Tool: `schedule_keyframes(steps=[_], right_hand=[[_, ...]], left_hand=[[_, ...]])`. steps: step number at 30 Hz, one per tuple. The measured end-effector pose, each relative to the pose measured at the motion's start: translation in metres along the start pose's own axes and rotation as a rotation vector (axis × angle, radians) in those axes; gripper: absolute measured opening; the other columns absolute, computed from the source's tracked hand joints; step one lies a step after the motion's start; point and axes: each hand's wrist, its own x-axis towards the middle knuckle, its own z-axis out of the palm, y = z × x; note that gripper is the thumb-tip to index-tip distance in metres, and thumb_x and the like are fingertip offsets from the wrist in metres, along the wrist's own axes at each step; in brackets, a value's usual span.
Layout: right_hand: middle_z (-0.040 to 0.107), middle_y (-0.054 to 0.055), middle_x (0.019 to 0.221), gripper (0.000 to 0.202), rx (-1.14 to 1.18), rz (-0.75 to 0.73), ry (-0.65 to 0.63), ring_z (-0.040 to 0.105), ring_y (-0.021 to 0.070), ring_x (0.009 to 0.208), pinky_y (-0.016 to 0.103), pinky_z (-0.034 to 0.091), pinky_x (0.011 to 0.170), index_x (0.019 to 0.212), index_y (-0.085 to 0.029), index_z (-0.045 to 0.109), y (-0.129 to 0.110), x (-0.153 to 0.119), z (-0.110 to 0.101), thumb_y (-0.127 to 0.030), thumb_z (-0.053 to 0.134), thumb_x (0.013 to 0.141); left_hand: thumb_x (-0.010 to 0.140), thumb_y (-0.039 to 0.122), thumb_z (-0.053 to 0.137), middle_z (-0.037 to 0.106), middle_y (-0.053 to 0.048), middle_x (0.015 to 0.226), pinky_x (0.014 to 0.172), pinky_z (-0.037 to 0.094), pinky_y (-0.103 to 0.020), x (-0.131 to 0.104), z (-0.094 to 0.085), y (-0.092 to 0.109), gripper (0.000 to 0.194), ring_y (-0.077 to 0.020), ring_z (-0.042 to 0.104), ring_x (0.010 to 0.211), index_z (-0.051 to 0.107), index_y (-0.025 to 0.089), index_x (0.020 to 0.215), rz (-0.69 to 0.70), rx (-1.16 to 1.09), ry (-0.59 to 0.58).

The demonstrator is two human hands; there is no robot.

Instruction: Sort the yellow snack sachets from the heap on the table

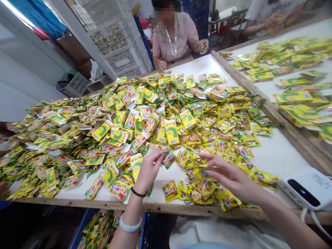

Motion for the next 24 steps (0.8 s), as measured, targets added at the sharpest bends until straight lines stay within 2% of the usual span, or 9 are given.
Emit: schedule_keyframes(steps=[2,5,8,10,13,16,18,20,24], right_hand=[[0.046,0.010,0.137,0.021,-0.071,-0.034,-0.059,0.041,0.0257,0.127,0.048,0.034,0.105,0.095,-0.021,0.061,-0.006,0.011,0.007,-0.038,0.050,0.090],[0.063,0.008,0.105,0.024,-0.043,0.025,-0.117,0.059,0.0203,0.097,0.036,0.049,0.085,0.094,-0.019,0.060,-0.003,0.024,0.017,-0.040,0.049,0.090],[0.060,0.002,0.079,0.024,0.037,0.117,-0.143,0.056,0.0131,0.071,0.025,0.048,0.065,0.090,-0.017,0.058,0.003,0.026,0.021,-0.040,0.051,0.089],[0.058,0.001,0.081,0.022,0.183,0.141,-0.118,0.056,0.0118,0.072,0.024,0.047,0.064,0.095,-0.019,0.054,0.007,0.023,0.021,-0.039,0.055,0.087],[0.056,-0.001,0.089,0.042,0.464,0.190,-0.130,0.060,0.0131,0.079,0.028,0.050,0.071,0.115,-0.025,0.042,0.014,0.019,0.021,-0.038,0.064,0.081],[0.055,-0.001,0.080,0.037,0.469,0.231,-0.156,0.061,0.0147,0.074,0.028,0.051,0.067,0.105,-0.020,0.051,0.023,0.020,0.021,-0.040,0.066,0.078],[0.055,-0.001,0.073,0.029,0.338,0.210,-0.070,0.060,0.0146,0.067,0.026,0.049,0.060,0.091,-0.017,0.056,0.026,0.020,0.017,-0.044,0.061,0.081],[0.055,0.000,0.072,0.027,0.086,0.155,0.063,0.057,0.0149,0.066,0.026,0.046,0.058,0.085,-0.017,0.056,0.024,0.018,0.009,-0.044,0.055,0.085],[0.061,0.005,0.080,0.016,-0.626,0.048,0.197,0.057,0.0198,0.076,0.031,0.044,0.068,0.090,-0.018,0.058,0.017,0.004,-0.015,-0.031,0.048,0.089]], left_hand=[[0.089,0.037,0.046,0.069,-0.006,0.089,0.056,0.049,-0.025,-0.005,0.010,0.019,0.032,-0.0135,0.060,0.061,0.064,0.020,0.109,-0.017,-0.176,-0.184],[0.092,0.040,0.039,0.068,-0.005,0.086,0.049,0.047,-0.023,-0.012,0.019,0.037,0.039,-0.0110,0.057,0.053,0.063,0.018,0.113,-0.087,-0.352,-0.330],[0.088,0.040,0.049,0.068,-0.006,0.101,0.062,0.050,-0.025,-0.015,0.020,0.043,0.037,-0.0144,0.062,0.071,0.061,0.020,0.117,-0.086,-0.370,-0.366],[0.083,0.037,0.058,0.067,-0.005,0.109,0.073,0.049,-0.026,-0.016,0.022,0.045,0.037,-0.0174,0.061,0.087,0.060,0.023,0.118,-0.051,-0.330,-0.378],[0.085,0.036,0.057,0.065,-0.005,0.110,0.075,0.048,-0.026,-0.016,0.031,0.052,0.035,-0.0176,0.060,0.092,0.058,0.022,0.116,-0.010,-0.315,-0.361],[0.092,0.034,0.043,0.064,-0.006,0.101,0.076,0.046,-0.027,-0.009,0.042,0.062,0.027,-0.0165,0.059,0.088,0.058,0.019,0.108,0.080,-0.250,-0.319],[0.096,0.033,0.029,0.062,-0.007,0.095,0.078,0.045,-0.028,0.005,0.047,0.067,0.033,-0.0164,0.058,0.086,0.058,0.019,0.104,0.132,-0.169,-0.256],[0.096,0.036,0.025,0.060,-0.009,0.097,0.081,0.045,-0.032,0.027,0.049,0.065,0.037,-0.0193,0.057,0.090,0.055,0.017,0.108,0.133,0.001,-0.094],[0.081,0.050,0.052,0.044,-0.025,0.123,0.088,0.042,-0.047,0.081,0.052,0.046,0.065,-0.0385,0.044,0.115,0.040,0.007,0.129,-0.031,0.575,0.240]])
